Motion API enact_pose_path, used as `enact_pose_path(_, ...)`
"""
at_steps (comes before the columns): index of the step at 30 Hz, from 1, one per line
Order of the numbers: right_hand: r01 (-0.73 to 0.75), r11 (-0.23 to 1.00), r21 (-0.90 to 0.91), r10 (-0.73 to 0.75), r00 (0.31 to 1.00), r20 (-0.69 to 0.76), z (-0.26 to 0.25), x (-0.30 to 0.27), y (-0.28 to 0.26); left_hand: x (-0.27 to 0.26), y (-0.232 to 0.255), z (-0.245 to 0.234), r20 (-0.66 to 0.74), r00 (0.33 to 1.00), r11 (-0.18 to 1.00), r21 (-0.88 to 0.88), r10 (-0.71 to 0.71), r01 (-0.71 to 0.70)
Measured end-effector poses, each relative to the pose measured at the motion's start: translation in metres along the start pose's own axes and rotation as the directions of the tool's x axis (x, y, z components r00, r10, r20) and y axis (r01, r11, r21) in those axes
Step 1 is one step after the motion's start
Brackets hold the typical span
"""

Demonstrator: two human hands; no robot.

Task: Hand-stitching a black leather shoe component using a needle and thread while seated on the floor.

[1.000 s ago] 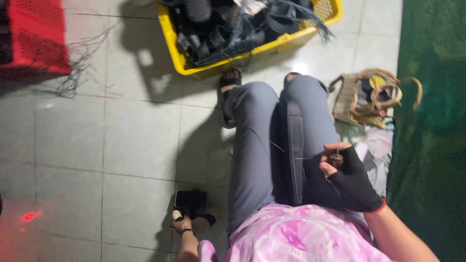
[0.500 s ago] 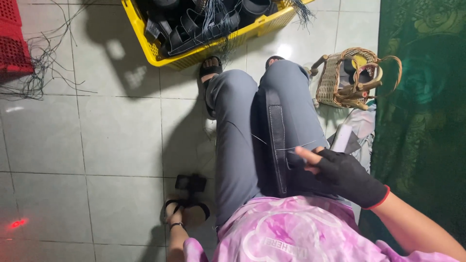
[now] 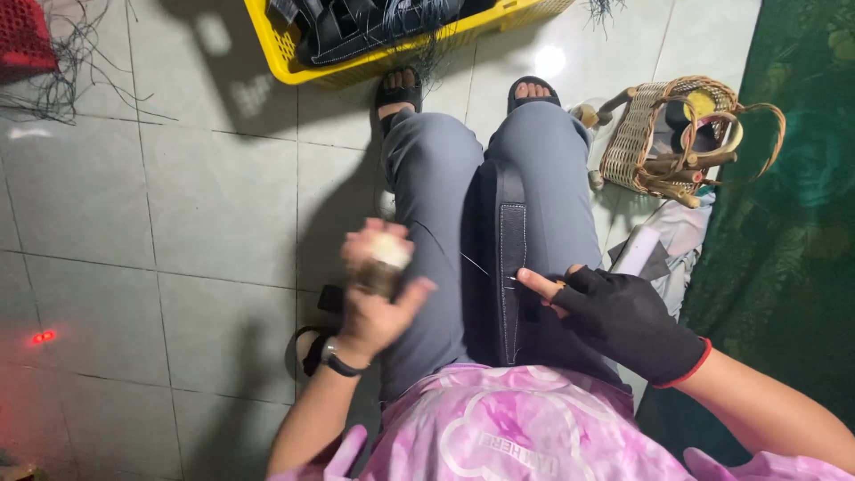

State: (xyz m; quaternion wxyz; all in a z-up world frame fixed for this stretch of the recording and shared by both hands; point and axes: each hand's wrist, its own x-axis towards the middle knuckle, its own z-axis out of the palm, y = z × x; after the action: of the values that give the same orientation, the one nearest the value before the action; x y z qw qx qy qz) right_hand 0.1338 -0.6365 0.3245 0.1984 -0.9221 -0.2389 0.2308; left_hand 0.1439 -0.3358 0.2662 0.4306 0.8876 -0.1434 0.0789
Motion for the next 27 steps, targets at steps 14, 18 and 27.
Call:
enact_pose_path(14, 0.107, 0.962, -0.252, -0.059, 0.979, 0.194, -0.024, 0.009, 0.002, 0.029, 0.018, 0.041, 0.19, 0.927, 0.946, -0.059, 0.325, -0.32)
enact_pose_path(18, 0.189, 0.928, -0.32, -0.124, 0.969, 0.212, -0.034, 0.017, -0.002, 0.028, 0.017, 0.045, 0.136, 0.929, 0.938, -0.083, 0.345, -0.337)
enact_pose_path(27, 0.152, 0.827, -0.54, -0.12, 0.988, 0.094, -0.031, 0.011, -0.016, 0.039, 0.027, 0.034, 0.297, 0.917, 0.96, -0.172, 0.265, -0.222)
